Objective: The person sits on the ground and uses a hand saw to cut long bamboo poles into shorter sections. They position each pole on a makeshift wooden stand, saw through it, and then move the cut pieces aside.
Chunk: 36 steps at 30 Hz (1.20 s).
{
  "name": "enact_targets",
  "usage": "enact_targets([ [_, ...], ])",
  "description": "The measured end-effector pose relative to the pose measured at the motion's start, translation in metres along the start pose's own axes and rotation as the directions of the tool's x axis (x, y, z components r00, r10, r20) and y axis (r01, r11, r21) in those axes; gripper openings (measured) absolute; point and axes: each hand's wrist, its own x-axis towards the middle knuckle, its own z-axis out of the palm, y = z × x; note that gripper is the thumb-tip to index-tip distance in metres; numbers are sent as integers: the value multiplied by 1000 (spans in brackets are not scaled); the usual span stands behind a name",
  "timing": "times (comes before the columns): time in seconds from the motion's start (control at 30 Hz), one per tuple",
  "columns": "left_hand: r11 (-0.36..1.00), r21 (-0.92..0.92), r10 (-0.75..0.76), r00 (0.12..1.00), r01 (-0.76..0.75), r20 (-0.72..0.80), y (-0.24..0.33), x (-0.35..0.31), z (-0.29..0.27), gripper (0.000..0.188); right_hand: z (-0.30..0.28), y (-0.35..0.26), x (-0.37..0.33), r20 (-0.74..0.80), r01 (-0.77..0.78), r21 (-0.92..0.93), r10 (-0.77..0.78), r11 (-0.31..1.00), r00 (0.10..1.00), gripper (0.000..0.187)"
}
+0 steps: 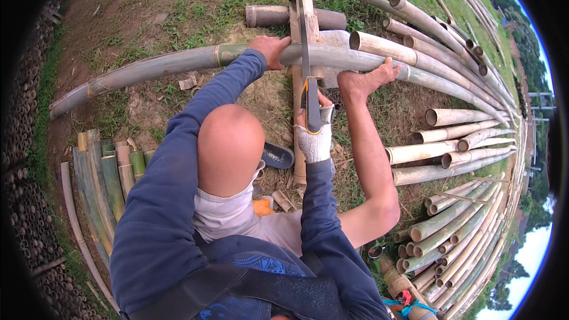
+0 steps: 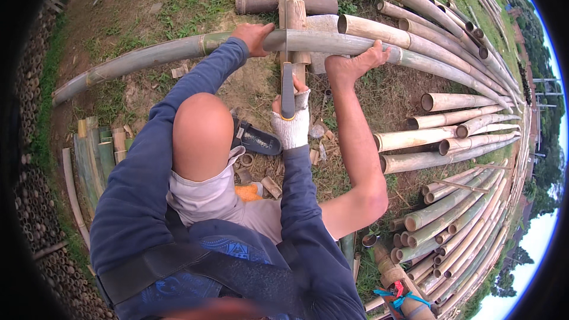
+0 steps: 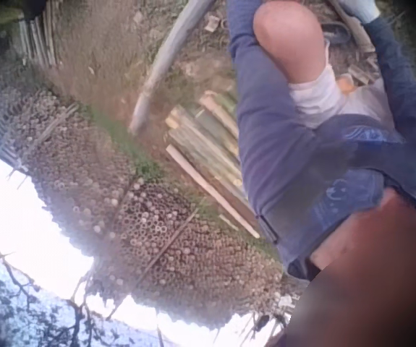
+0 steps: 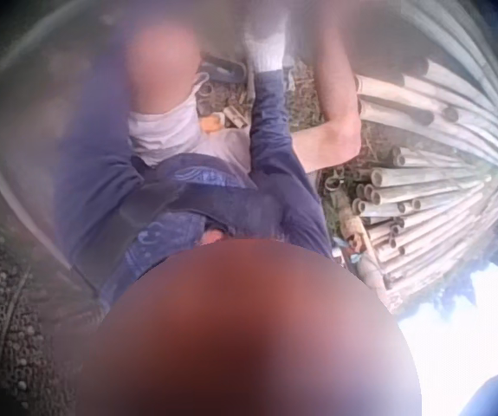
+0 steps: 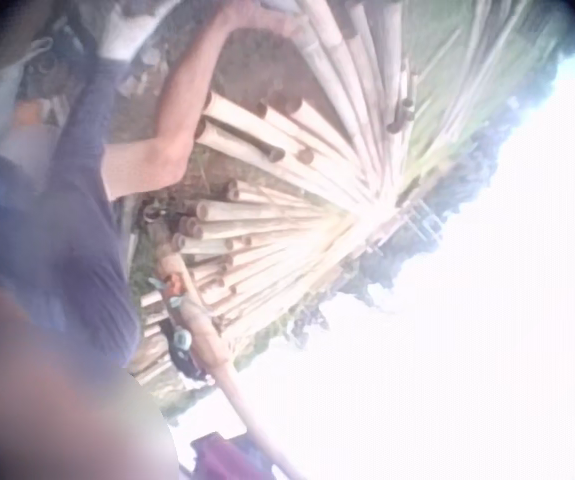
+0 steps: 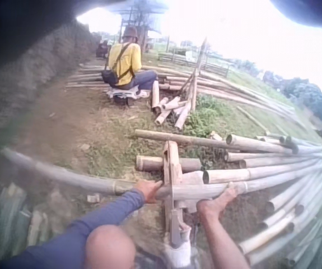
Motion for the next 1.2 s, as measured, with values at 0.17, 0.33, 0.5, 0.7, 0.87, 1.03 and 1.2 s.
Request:
enact_targets([
  [0.17,998,52,-35,999,37,-37,0,7,15,75,-65,-56,-189,-36,-13,-77,10,997,999,55],
  [0.33,998,23,-52,997,54,-57,2,5,11,75,-33,-39,-66,-61,97,-42,-99,994,993,53],
  [0.5,996,49,-67,997,69,-43,7,-2,1,76,15,6,65,16,-61,156,59,986,998,52],
  [0.7,998,55,-40,999,39,6,3,4,13,81,-50,-43,-172,-49,-146,-86,143,985,989,56],
  [0.87,997,65,-33,998,37,-62,0,4,19,84,-69,-32,-148,87,-170,-219,193,961,977,56],
  [1.03,999,15,-39,997,40,-62,4,-8,5,83,20,37,77,6,-22,98,22,995,1000,53],
  [1.2,998,28,-48,999,49,-12,6,-3,0,82,-20,5,-42,33,38,-146,-34,988,999,56],
])
